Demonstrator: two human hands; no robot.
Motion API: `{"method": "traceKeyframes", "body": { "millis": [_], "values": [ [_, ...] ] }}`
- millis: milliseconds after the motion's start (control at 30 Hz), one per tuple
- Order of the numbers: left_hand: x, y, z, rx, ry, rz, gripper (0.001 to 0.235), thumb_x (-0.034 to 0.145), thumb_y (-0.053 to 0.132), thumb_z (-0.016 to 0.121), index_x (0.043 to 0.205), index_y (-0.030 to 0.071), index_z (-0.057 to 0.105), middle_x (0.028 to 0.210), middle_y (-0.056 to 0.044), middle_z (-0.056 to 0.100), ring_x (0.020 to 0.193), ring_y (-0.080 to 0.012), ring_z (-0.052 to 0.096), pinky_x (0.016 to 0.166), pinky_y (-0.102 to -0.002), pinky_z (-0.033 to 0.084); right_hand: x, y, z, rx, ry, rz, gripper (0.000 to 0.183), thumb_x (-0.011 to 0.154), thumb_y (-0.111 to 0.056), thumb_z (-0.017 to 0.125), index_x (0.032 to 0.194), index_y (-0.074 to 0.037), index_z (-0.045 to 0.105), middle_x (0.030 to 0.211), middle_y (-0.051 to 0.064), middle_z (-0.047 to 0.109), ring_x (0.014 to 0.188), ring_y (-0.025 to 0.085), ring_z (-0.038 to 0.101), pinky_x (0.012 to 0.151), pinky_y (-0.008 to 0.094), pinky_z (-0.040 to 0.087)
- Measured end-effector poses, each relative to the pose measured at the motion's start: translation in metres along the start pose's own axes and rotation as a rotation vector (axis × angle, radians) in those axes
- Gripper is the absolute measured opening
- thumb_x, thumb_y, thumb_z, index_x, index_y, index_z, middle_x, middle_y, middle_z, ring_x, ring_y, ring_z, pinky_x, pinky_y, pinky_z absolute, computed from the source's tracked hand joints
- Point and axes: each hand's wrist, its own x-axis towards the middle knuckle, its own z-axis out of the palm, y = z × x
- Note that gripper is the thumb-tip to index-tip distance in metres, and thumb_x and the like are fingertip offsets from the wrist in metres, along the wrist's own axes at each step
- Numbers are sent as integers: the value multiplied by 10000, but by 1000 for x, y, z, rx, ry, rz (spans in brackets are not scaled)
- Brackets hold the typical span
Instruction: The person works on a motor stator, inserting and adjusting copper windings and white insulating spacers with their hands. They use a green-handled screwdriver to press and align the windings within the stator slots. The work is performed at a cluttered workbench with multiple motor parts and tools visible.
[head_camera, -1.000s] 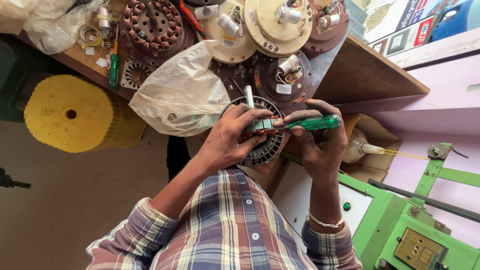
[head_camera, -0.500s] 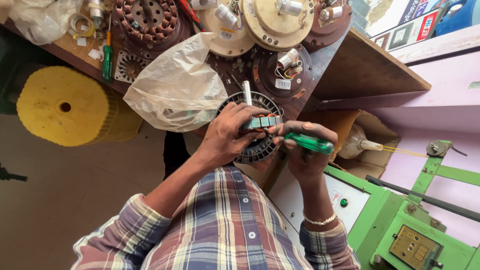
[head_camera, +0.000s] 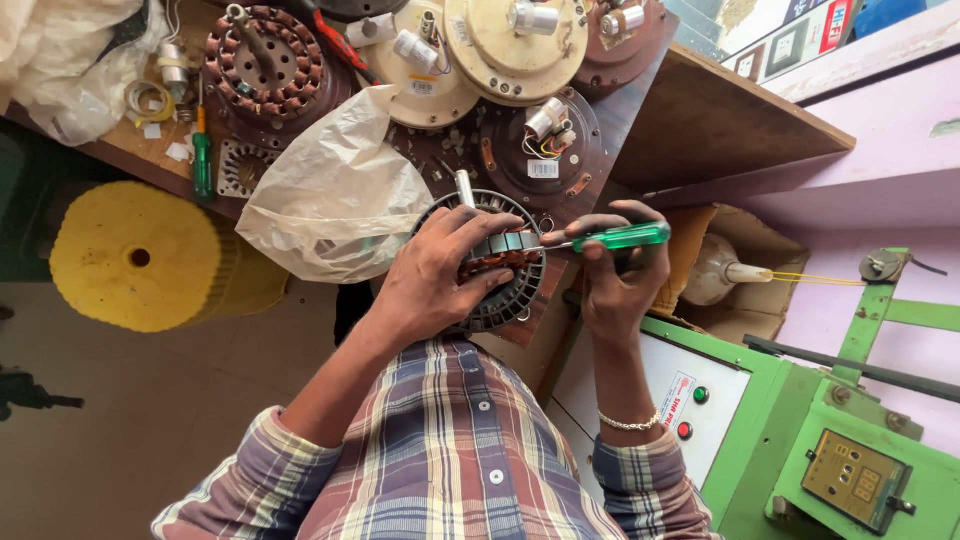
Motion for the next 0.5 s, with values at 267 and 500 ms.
{"method": "traceKeyframes", "body": {
  "millis": [267, 500],
  "values": [
    [4, -1, 6, 57, 25, -26, 506, 831, 199, 804, 1312, 196, 650, 1105, -58, 652, 1072, -288, 631, 890, -421, 534, -6, -31, 27, -340, -33, -17, 345, 1044, -90, 684, 1300, 38, 490, 1140, 208, 722, 1068, 296, 768, 917, 363, 674],
    [5, -4, 8, 64, 37, 18, 474, 845, 191, 808, 1295, 175, 662, 1102, -67, 655, 1073, -297, 631, 902, -429, 527, -36, -33, 76, -538, 159, -167, 195, 1094, -134, 675, 1221, -68, 543, 1136, 128, 755, 1079, 198, 769, 895, 283, 641]
  ]
}}
